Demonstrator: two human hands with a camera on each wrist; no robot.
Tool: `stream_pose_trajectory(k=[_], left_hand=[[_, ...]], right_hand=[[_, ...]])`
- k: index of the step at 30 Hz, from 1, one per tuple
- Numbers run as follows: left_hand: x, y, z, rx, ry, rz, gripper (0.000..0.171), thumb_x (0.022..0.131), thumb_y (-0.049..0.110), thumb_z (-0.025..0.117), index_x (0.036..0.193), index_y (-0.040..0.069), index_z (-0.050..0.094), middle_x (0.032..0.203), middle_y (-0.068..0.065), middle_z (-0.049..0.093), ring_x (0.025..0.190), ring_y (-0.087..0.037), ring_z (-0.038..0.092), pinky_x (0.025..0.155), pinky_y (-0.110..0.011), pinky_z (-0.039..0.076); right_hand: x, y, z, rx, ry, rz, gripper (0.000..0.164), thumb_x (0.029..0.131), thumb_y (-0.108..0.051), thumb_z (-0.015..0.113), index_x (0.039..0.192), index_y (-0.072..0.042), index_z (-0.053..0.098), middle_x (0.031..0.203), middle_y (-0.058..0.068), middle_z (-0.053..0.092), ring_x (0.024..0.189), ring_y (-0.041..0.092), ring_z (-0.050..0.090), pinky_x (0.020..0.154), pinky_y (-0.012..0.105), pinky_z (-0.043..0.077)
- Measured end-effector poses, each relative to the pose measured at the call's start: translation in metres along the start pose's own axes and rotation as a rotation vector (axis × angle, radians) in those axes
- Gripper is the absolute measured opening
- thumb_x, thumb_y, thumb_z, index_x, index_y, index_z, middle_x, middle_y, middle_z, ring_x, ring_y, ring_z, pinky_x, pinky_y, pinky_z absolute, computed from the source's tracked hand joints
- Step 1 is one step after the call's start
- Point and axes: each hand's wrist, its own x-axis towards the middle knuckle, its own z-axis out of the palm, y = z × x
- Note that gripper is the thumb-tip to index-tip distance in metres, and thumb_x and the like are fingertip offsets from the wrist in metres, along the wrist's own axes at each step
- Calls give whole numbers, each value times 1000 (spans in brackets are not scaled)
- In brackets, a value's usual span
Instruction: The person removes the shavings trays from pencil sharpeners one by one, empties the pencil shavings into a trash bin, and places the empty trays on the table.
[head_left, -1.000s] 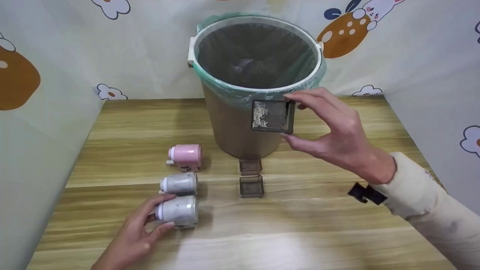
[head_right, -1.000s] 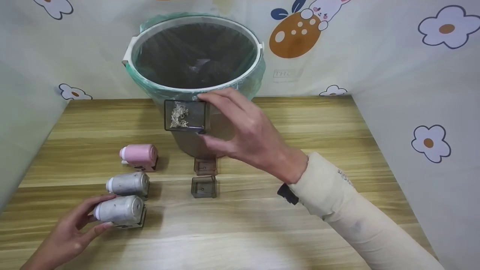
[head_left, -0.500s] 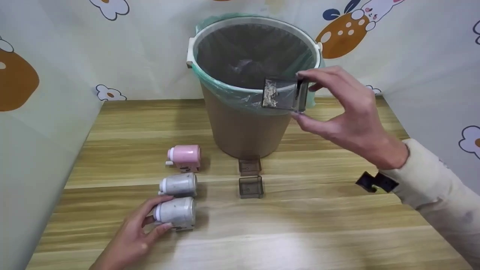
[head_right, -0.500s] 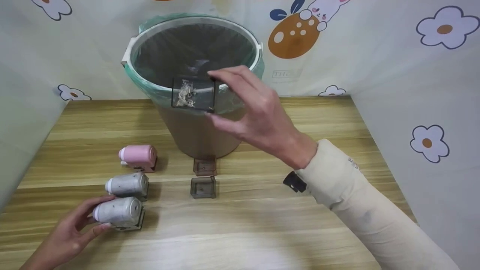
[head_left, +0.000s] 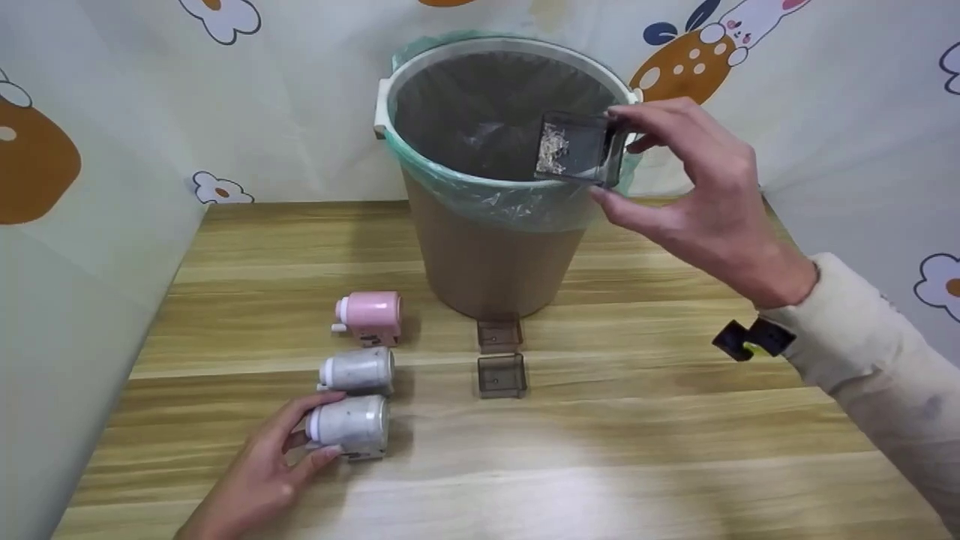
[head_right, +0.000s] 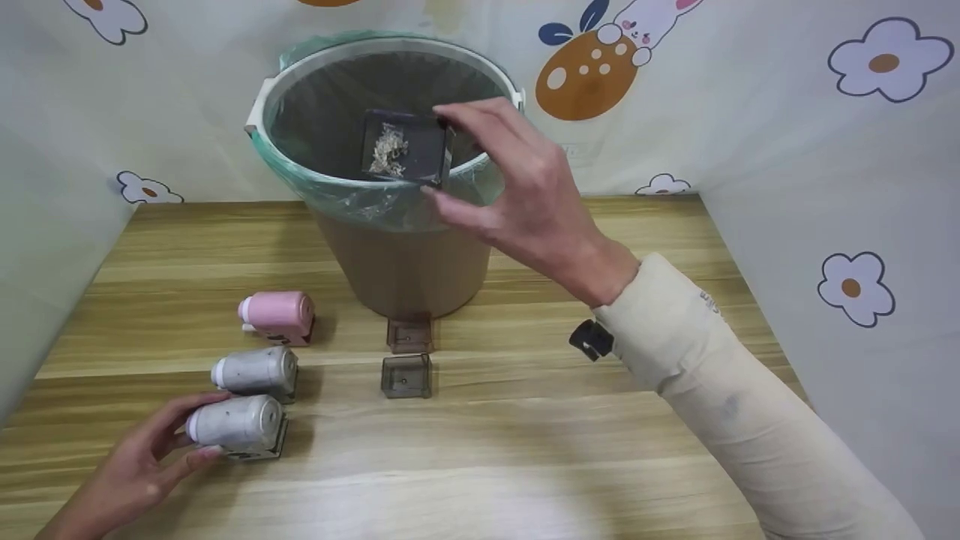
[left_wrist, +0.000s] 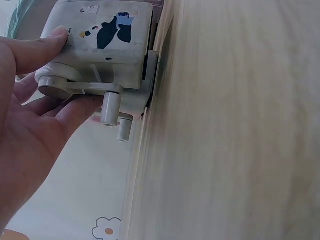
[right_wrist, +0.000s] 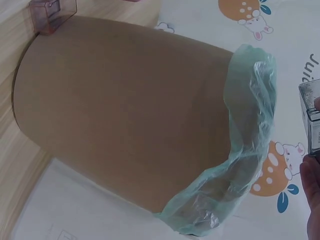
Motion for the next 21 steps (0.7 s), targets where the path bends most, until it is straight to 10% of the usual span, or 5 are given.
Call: stream_pose_trajectory(k=[13,21], left_hand=[[1,-3,-1,18,-26,-45,57,86,5,75,138,11,53,130,-20,58,109,2,62,92,-17,57],[3,-2,-1,22,-64,-107,58,86,7,74,138,13,51,135,-20,57,112,-27,67,93,-18,57]], right_hand=[[12,17,-1,-86,-20,75,54,78,-8,85,128,-3,65,116,15,68,108,23,63,95,13,49],[19,26,0,-176,-83,50,53,83,-12,81,130,1,62,119,19,66,111,26,63,96,11,48]])
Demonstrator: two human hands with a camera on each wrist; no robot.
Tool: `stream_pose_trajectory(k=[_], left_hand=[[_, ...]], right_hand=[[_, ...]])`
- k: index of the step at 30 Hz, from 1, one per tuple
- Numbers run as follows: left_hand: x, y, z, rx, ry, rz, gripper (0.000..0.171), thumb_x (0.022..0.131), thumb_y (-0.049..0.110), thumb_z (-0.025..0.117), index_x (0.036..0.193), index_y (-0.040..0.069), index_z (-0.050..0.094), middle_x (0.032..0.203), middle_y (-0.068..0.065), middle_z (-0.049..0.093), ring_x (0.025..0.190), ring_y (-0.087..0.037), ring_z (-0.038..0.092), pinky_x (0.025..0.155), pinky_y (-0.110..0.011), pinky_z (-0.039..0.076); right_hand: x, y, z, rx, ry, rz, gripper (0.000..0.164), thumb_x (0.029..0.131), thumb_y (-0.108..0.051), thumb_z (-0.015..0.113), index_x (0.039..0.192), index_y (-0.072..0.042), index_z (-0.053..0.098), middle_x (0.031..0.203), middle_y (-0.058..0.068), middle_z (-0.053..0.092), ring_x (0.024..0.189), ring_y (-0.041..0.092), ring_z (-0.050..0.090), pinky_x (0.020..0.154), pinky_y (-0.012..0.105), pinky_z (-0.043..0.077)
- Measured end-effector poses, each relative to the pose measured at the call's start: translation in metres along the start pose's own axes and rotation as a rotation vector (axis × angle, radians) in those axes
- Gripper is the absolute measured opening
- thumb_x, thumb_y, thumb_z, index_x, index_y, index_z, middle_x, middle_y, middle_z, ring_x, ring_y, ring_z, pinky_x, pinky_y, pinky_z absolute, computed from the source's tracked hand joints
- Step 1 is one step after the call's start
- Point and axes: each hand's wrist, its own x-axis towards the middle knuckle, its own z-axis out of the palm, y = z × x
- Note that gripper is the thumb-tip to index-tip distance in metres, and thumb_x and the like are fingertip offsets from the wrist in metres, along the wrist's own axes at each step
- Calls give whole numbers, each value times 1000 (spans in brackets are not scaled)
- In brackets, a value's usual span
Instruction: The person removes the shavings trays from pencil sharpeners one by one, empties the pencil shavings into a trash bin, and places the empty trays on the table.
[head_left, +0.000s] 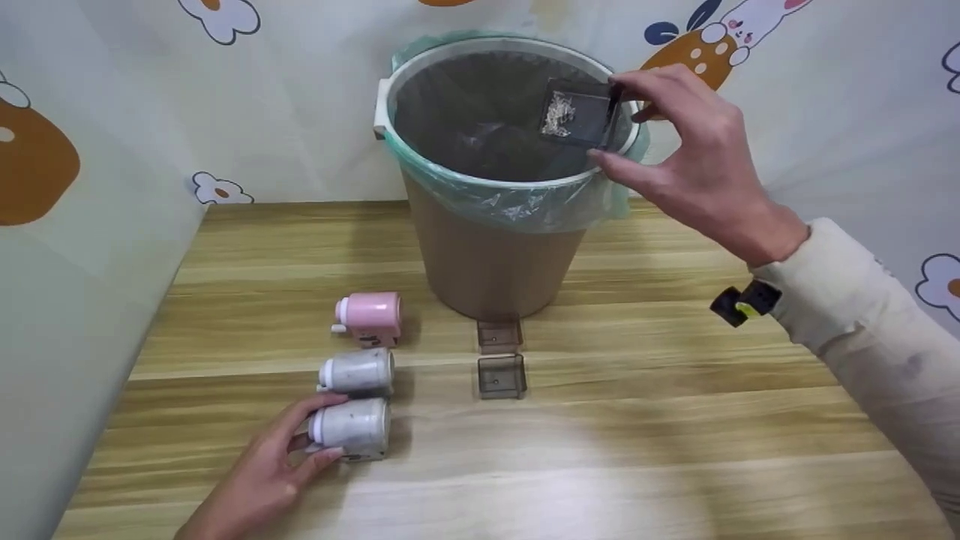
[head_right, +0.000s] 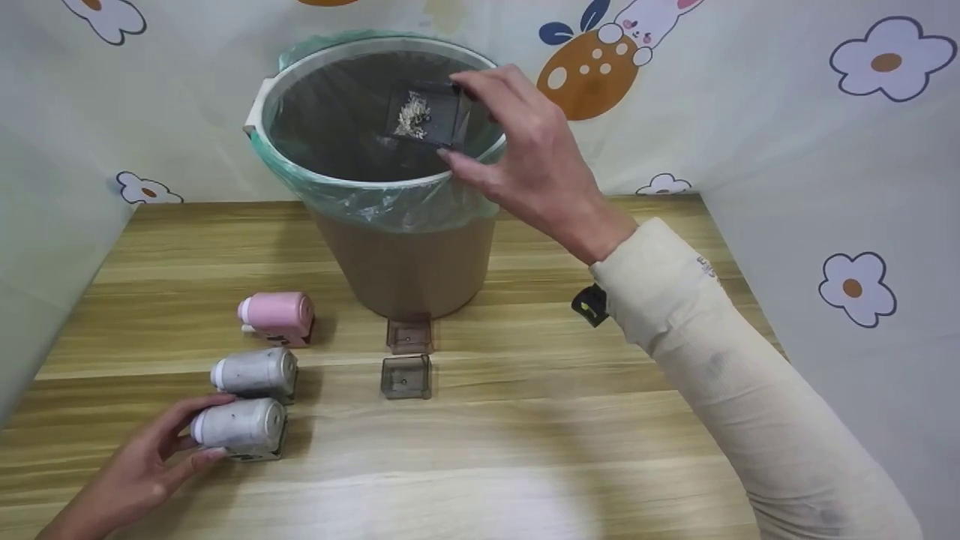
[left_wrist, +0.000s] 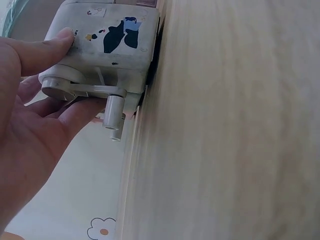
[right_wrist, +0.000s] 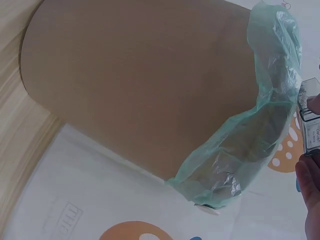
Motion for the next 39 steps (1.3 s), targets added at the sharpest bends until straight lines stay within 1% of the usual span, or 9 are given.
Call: stream_pose_trajectory(k=[2,5,7,12,18,23,26,33,39], left_hand=[[0,0,0,4,1,5,58,85,6,75,138,13,51,134,-20,57,112,-25,67,93,-18,57],[-1,0,1,18,5,29,57,85,6,75,137,13,52,134,-20,58,111,-12,66,93,-18,57],[-1,1,1,28,5,39,56,85,7,75,136,14,52,133,-19,58,111,-7,64,93,-19,57],[0,6,-1,99,-6,26,55,85,10,75,135,19,52,128,-12,61,111,-17,66,94,-23,58],[1,11,-2,167,-7,-17,57,84,11,76,134,26,52,125,-3,63,112,-21,65,97,-29,58],[-1,12,-2,157,-20,-33,57,85,11,76,134,25,51,127,-8,62,112,-26,67,96,-30,58],[-1,11,-3,155,-29,-43,56,85,12,76,134,25,50,127,-7,62,113,-26,67,95,-29,58],[-2,12,-4,201,-24,-36,57,85,15,76,134,27,50,126,-3,63,113,-24,65,97,-36,58],[-2,12,-4,217,-14,-24,56,85,18,76,134,27,51,125,0,64,112,-20,64,98,-36,58]], right_hand=[[1,1,0,-25,-13,-18,53,84,-14,80,131,2,61,121,20,65,113,26,63,98,11,49],[3,3,1,-45,-20,-33,53,85,-15,80,132,1,60,123,19,64,115,26,63,99,11,48],[4,3,2,-55,-23,-41,53,86,-16,79,132,1,60,123,20,64,115,26,63,99,11,48],[4,5,2,-74,-28,-55,53,87,-17,79,133,0,60,123,20,62,114,27,63,98,13,49],[6,8,4,-56,-29,-65,51,85,-11,79,132,-1,62,121,21,62,111,28,62,97,16,50],[8,9,5,-77,-73,-91,51,86,-8,77,133,1,60,123,23,59,116,32,59,104,36,55],[9,9,3,-122,-107,-112,51,88,-8,76,134,1,59,126,24,57,118,34,58,102,44,55],[11,10,2,-212,-140,-193,50,88,-1,74,135,-3,59,129,24,55,117,37,56,91,47,58],[14,9,3,-230,-157,-291,49,87,8,70,134,-2,61,127,24,55,117,36,60,91,48,60]])
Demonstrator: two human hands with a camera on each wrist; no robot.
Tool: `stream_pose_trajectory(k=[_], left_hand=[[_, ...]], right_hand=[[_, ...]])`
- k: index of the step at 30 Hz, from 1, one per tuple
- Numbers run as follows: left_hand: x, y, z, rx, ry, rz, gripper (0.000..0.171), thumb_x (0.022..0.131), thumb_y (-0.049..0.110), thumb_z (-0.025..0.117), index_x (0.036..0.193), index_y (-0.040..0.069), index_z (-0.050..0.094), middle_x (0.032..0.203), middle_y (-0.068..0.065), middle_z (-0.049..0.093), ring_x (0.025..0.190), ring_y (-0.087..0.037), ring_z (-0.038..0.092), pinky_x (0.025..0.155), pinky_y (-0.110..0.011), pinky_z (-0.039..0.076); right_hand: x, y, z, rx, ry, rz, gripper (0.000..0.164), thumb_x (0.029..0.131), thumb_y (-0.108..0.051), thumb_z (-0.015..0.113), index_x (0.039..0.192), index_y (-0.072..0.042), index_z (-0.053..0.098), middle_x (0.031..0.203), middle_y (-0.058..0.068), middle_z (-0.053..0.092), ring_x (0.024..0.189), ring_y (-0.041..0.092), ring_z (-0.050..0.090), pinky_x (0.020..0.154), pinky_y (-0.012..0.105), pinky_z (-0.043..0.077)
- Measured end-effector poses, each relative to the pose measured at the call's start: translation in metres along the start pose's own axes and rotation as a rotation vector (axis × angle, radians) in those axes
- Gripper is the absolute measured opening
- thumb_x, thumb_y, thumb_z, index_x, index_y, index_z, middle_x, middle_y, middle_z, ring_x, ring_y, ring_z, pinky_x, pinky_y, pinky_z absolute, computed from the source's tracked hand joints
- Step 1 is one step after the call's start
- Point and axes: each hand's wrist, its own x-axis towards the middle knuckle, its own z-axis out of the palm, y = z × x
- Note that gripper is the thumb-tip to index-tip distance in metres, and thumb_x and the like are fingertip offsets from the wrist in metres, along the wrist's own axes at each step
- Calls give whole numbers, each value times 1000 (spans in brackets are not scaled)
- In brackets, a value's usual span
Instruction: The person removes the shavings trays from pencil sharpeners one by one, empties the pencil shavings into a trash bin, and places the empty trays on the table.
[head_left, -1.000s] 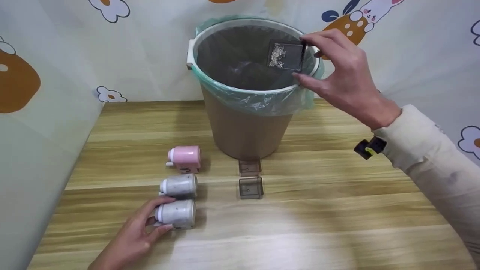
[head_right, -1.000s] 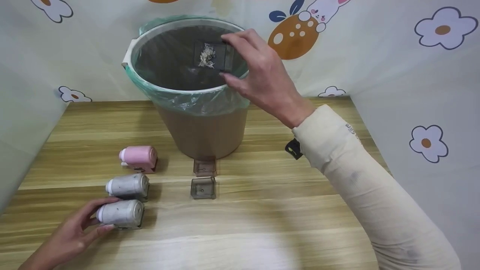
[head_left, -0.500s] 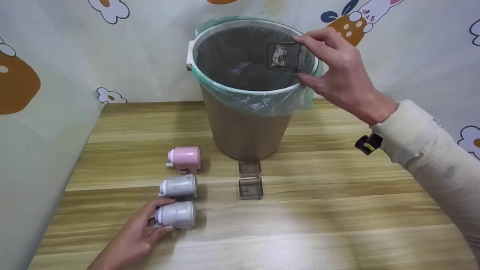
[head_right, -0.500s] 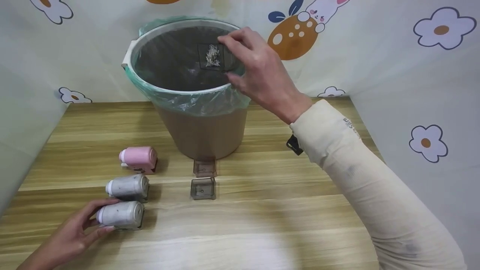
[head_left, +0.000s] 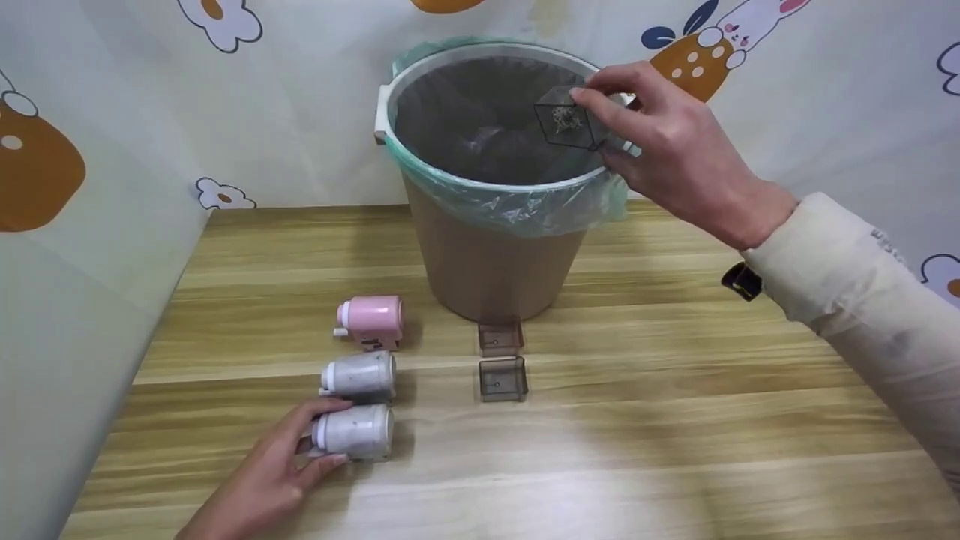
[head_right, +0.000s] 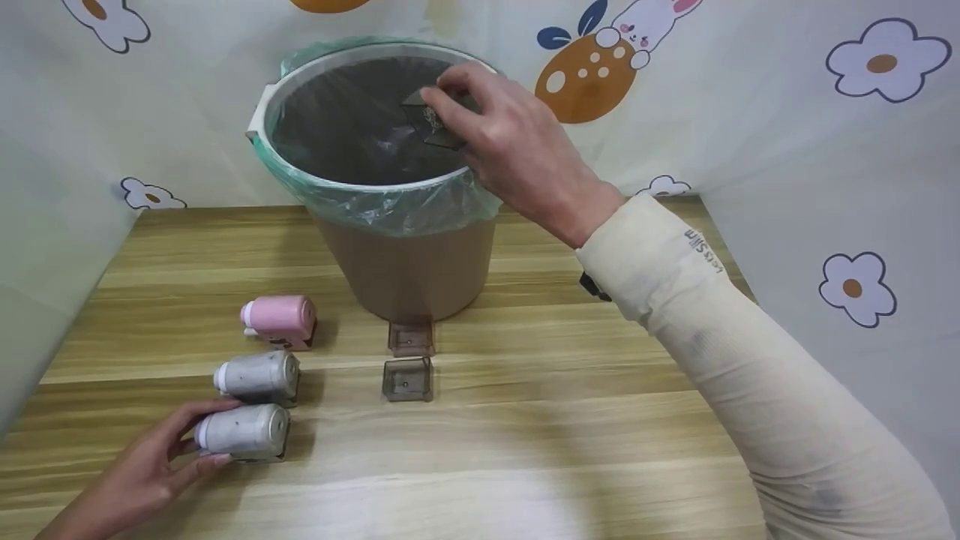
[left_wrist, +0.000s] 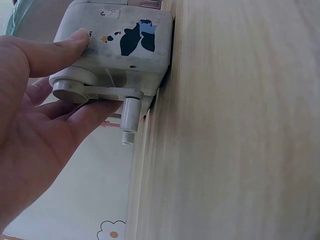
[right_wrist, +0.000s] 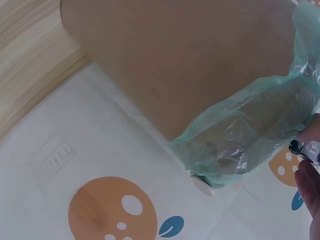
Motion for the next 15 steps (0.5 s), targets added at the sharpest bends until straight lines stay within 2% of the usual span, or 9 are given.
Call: stream_pose_trajectory(k=[3,7,11,15], left_hand=[[1,0,0,0,11,24,56,84,16,77,133,26,52,123,2,65,109,-13,63,96,-33,58],[1,-2,0,-7,11,50,57,84,15,77,134,23,52,124,-1,65,110,-12,63,96,-32,58],[1,-4,2,-4,15,71,57,85,18,77,135,22,51,125,-4,64,112,-12,62,97,-32,57],[0,-4,2,23,36,70,57,84,20,78,134,23,52,124,0,66,110,-9,61,98,-32,55]], right_hand=[[1,0,-1,-13,-8,-31,46,90,10,65,134,-2,61,127,25,55,117,37,60,93,49,60],[3,-2,-2,-8,7,-59,43,92,11,59,133,-2,63,124,26,57,112,38,61,95,51,59],[6,-3,-3,-22,15,-85,43,92,13,57,131,-2,65,121,27,58,110,39,61,94,52,59],[6,-3,-3,-58,3,-108,41,92,11,58,131,-2,65,121,27,57,110,39,61,95,52,59]])
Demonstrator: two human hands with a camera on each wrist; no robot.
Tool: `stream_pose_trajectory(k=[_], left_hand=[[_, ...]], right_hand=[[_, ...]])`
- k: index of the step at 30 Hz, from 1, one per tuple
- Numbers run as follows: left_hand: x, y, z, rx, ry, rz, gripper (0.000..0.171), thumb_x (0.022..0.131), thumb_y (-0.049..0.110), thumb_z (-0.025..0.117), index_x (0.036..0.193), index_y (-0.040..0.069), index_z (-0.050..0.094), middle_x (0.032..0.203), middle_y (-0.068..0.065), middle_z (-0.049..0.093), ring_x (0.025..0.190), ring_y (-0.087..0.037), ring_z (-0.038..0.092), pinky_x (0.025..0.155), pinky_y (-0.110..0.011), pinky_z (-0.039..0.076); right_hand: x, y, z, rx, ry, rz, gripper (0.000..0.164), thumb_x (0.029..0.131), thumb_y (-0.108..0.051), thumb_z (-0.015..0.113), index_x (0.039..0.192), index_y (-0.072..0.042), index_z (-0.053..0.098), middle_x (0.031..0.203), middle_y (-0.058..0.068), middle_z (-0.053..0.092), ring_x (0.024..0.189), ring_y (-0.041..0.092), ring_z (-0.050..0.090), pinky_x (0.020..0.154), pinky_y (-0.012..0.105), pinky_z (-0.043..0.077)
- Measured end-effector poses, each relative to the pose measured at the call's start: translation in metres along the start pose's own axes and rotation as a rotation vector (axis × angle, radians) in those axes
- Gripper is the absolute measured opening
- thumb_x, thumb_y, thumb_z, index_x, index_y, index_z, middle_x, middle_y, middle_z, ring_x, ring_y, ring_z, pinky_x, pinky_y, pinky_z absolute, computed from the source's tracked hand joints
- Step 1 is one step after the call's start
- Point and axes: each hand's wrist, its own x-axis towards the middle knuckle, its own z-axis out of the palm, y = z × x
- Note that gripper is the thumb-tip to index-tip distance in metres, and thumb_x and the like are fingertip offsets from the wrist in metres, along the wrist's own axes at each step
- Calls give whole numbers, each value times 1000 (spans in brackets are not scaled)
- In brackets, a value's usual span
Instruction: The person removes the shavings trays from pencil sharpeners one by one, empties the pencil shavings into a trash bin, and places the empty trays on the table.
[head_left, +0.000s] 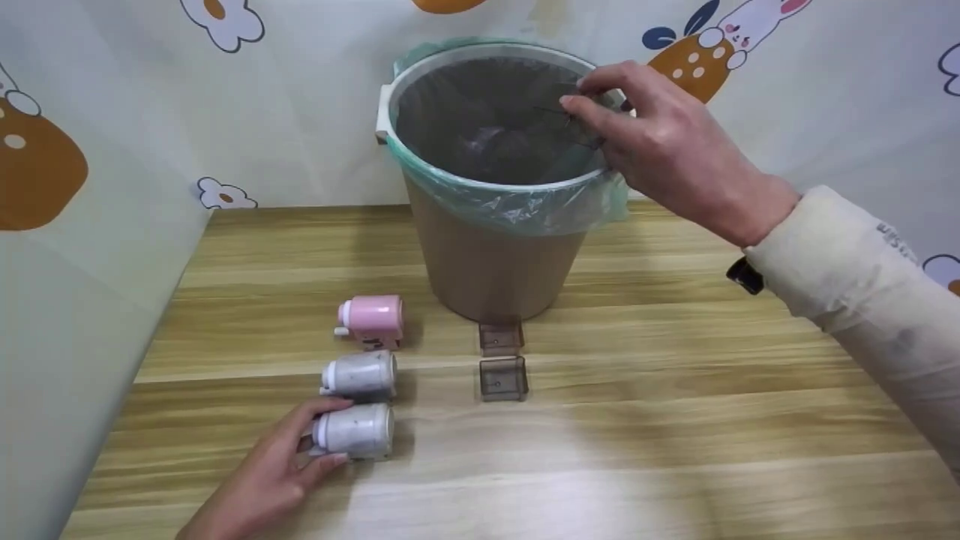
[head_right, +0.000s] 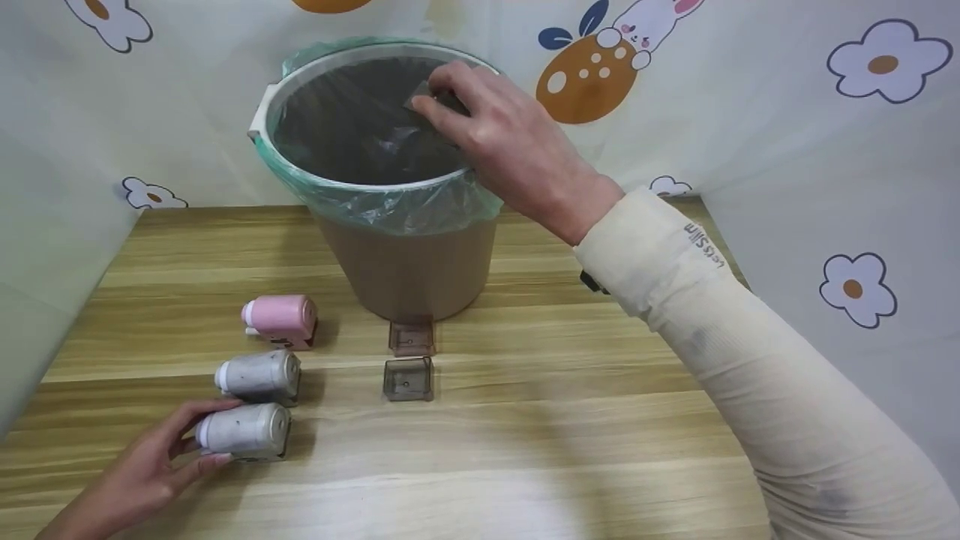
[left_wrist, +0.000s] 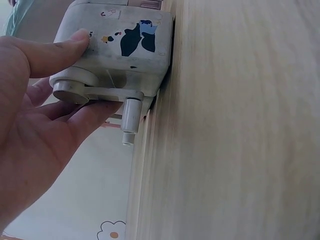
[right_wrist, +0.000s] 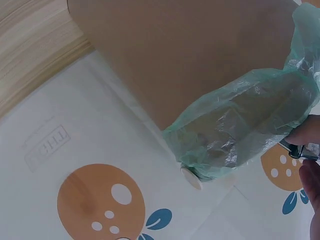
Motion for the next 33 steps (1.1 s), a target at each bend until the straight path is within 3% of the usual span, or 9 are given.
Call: stream_pose_trajectory(k=[9,17,22,30,33], left_hand=[[1,1,-1,-2,-14,-26,56,84,20,78,134,23,52,124,-1,65,111,-11,61,98,-32,55],[1,1,-1,0,-12,-16,55,84,20,78,133,22,53,124,-1,65,111,-12,62,98,-34,56],[1,1,0,-9,-2,2,54,84,17,78,132,20,54,122,-1,66,109,-8,61,96,-28,56],[1,2,0,-2,-1,-19,54,84,20,78,133,24,53,121,3,65,109,-7,60,97,-26,52],[1,1,0,3,4,-11,54,84,20,78,132,22,54,121,3,66,109,-7,60,97,-26,52]], right_hand=[[3,-4,-1,-3,4,-33,36,97,7,52,129,-2,66,123,26,57,111,40,60,98,52,57],[5,-9,0,-65,0,-103,40,95,16,48,127,-1,67,123,23,59,109,38,61,95,48,59],[6,-10,1,-83,13,-148,40,95,16,48,126,-1,67,122,22,60,108,38,61,93,48,58],[4,-7,-3,-300,-77,-266,42,93,13,58,131,-1,63,128,20,57,116,36,57,85,45,58],[3,-6,-3,-329,-91,-272,43,92,13,59,132,-2,62,129,19,57,116,36,57,84,45,58]])
